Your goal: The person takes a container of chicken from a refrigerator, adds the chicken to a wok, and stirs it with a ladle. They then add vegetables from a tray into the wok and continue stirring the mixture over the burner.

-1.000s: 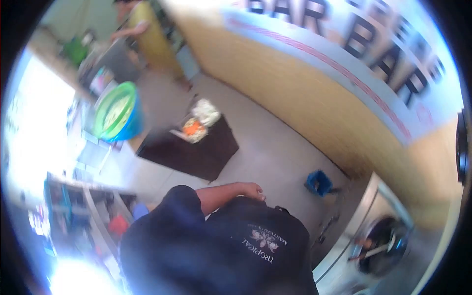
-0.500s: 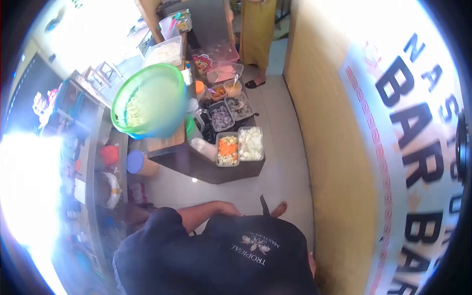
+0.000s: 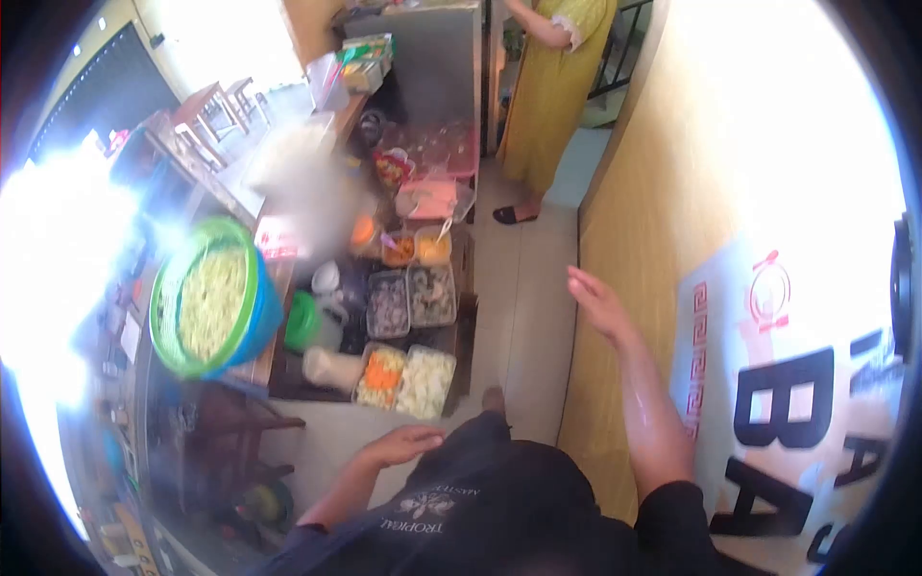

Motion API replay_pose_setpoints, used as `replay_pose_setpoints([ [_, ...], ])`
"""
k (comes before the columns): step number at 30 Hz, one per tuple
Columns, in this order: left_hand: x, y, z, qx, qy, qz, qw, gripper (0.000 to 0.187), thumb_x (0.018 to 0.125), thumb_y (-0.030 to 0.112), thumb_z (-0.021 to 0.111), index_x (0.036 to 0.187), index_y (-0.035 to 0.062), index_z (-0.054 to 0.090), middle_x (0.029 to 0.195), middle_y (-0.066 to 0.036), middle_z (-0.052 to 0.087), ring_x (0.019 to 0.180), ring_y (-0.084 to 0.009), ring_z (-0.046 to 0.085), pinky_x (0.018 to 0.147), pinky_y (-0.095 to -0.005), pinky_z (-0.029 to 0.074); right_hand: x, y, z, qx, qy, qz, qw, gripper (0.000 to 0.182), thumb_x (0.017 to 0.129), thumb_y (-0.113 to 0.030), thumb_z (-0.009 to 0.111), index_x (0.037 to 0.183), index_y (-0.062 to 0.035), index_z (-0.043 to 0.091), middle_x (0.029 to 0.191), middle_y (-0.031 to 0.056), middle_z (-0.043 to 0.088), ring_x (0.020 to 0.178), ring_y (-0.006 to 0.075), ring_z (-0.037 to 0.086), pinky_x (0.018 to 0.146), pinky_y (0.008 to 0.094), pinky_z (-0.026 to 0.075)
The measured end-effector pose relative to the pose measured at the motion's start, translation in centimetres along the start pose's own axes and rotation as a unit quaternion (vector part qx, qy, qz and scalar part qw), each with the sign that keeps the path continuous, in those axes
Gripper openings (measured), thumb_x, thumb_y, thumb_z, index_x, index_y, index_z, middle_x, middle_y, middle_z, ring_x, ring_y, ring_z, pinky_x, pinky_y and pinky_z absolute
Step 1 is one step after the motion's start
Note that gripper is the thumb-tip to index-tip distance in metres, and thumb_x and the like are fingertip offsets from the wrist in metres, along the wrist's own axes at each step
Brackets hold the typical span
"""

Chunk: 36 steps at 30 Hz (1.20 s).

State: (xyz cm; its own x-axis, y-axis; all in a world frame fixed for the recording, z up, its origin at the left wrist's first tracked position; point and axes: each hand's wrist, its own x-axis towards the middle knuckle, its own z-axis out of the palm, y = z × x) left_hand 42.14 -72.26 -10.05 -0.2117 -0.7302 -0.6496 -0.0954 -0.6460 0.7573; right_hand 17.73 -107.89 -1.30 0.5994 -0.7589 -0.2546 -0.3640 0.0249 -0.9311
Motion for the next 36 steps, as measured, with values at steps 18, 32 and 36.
replay_pose_setpoints([
  [18, 20.1, 19.1, -13.2, -0.241, 0.271, -0.217, 0.906, 0.044, 0.093, 0.026, 0.055, 0.128, -0.0008, 0.05, 0.112, -0.013, 0.064, 0.111, -0.0176, 0.056, 0.095, -0.0319, 0.043, 57.2, -10.3, -15.8, 0.166, -0.007, -0.055, 0.985, 0.067, 0.088, -0.052, 0.055, 0.142, -0.0181, 0.036, 0.139, 0.0105, 0.044, 0.122, 0.0269, 0.045, 0.091, 0.045, 0.042],
  [32, 30.2, 21.8, -16.8, -0.373, 0.417, -0.29, 0.776, 0.041, 0.093, 0.025, 0.055, 0.124, -0.0017, 0.053, 0.111, -0.013, 0.064, 0.107, -0.0176, 0.058, 0.092, -0.0323, 0.044, 91.7, -20.5, -4.9, 0.284, -0.065, -0.014, 0.957, 0.043, 0.085, -0.036, 0.066, 0.112, -0.0035, 0.059, 0.09, 0.0052, 0.061, 0.079, 0.013, 0.058, 0.053, 0.0264, 0.046],
  [36, 32.6, 23.2, -16.6, -0.405, 0.448, -0.27, 0.75, 0.041, 0.092, 0.025, 0.055, 0.123, -0.0019, 0.054, 0.111, -0.013, 0.065, 0.105, -0.0176, 0.058, 0.092, -0.0324, 0.045, 99.9, -24.8, -1.9, 0.182, -0.027, -0.152, 0.971, 0.036, 0.081, -0.033, 0.068, 0.099, -0.0014, 0.065, 0.083, 0.014, 0.067, 0.067, 0.0202, 0.065, 0.059, 0.0339, 0.053],
])
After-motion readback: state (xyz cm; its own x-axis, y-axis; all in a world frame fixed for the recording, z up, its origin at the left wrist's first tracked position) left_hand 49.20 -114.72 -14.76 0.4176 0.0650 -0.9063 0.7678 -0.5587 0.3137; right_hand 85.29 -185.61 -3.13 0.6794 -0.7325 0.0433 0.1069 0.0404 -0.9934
